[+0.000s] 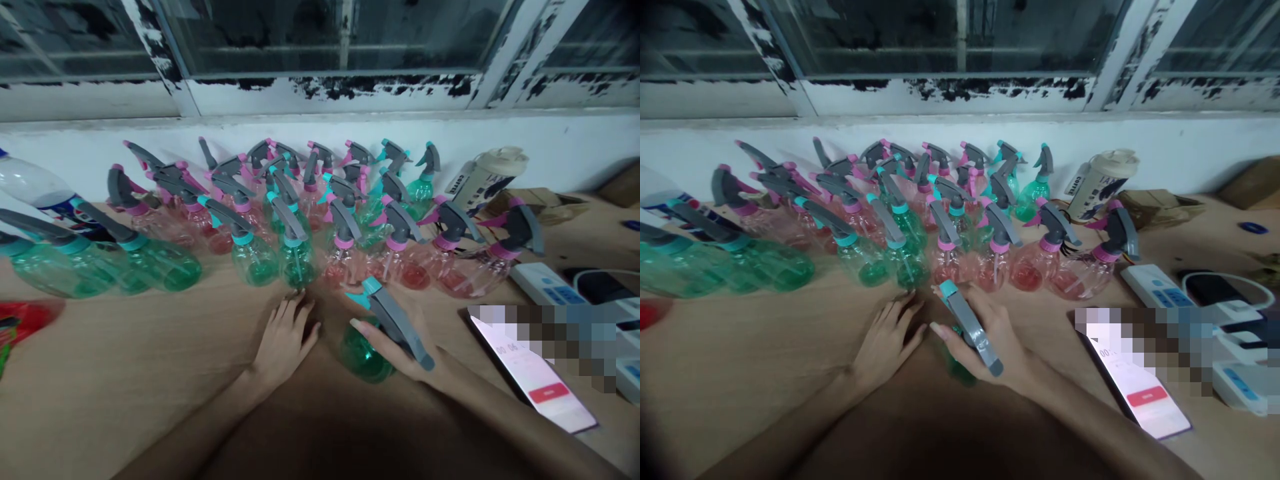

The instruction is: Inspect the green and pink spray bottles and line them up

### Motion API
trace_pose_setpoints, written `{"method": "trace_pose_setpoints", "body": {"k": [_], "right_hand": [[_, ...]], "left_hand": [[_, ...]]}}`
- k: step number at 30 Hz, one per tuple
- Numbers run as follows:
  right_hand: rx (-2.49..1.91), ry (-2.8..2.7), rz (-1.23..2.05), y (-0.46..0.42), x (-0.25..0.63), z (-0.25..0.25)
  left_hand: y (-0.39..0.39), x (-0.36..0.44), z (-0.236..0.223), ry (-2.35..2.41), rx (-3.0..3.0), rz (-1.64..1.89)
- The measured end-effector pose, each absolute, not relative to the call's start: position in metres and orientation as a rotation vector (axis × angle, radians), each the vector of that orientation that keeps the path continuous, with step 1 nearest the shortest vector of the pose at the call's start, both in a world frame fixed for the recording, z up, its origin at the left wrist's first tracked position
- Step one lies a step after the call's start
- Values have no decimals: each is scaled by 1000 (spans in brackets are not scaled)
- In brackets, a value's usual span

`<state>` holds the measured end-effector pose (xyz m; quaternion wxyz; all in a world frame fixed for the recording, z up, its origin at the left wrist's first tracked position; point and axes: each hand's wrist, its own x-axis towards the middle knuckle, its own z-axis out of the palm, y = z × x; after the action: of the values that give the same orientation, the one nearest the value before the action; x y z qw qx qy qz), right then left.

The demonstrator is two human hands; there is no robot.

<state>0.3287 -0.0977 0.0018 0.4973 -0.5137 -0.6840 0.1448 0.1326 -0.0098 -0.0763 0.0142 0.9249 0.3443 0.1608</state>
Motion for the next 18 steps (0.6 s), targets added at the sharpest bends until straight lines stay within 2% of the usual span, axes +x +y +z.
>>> {"method": "trace_pose_setpoints", "body": {"k": [18], "right_hand": [[-1304,-1681,346,-98,330,1]], "left_hand": [[-14,133,-76,1064,2931,439]]}}
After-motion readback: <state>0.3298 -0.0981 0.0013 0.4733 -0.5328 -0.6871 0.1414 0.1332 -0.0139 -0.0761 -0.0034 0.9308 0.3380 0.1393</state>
